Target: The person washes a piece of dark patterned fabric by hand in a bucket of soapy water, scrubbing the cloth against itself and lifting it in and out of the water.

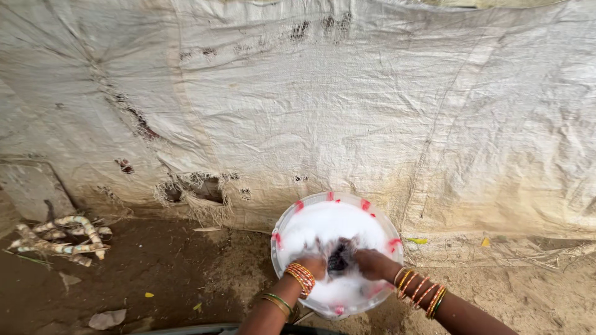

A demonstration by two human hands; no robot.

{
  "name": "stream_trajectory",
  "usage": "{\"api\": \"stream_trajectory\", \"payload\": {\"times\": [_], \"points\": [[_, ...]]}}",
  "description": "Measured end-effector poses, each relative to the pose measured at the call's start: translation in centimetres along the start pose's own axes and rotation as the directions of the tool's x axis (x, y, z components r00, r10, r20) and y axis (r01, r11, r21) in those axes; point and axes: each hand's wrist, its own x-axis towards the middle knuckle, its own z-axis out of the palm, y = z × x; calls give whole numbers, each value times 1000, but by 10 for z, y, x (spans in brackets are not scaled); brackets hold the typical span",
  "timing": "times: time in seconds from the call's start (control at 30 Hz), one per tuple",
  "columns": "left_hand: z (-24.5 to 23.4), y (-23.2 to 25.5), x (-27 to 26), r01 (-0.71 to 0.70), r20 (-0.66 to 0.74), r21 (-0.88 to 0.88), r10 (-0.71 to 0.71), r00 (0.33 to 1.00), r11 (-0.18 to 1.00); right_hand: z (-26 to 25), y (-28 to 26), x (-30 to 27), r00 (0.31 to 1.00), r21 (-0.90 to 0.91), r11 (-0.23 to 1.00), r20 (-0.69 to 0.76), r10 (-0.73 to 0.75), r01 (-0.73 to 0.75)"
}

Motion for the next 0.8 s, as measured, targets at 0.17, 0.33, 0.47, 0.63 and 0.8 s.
{"api": "stream_trajectory", "payload": {"times": [0.17, 0.33, 0.47, 0.63, 0.8], "points": [[80, 1, 56, -45, 306, 40, 31, 952, 998, 11, -15, 31, 872, -268, 963, 463, 156, -30], [96, -23, 76, -23, 251, 101, -3, 968, 995, 29, -25, 66, 857, -411, 911, 462, 229, -22], [71, -33, 62, 1, 61, 83, -6, 998, 997, 25, -11, 59, 946, -375, 927, 291, 141, -22], [37, -38, 14, 128, -267, -180, -174, 948, 975, -5, 4, 28, 1000, -99, 995, -26, 16, -19], [42, 10, -20, 386, -176, -246, -432, 884, 889, -27, -24, 3, 973, -5, 976, -80, 217, -218]]}}
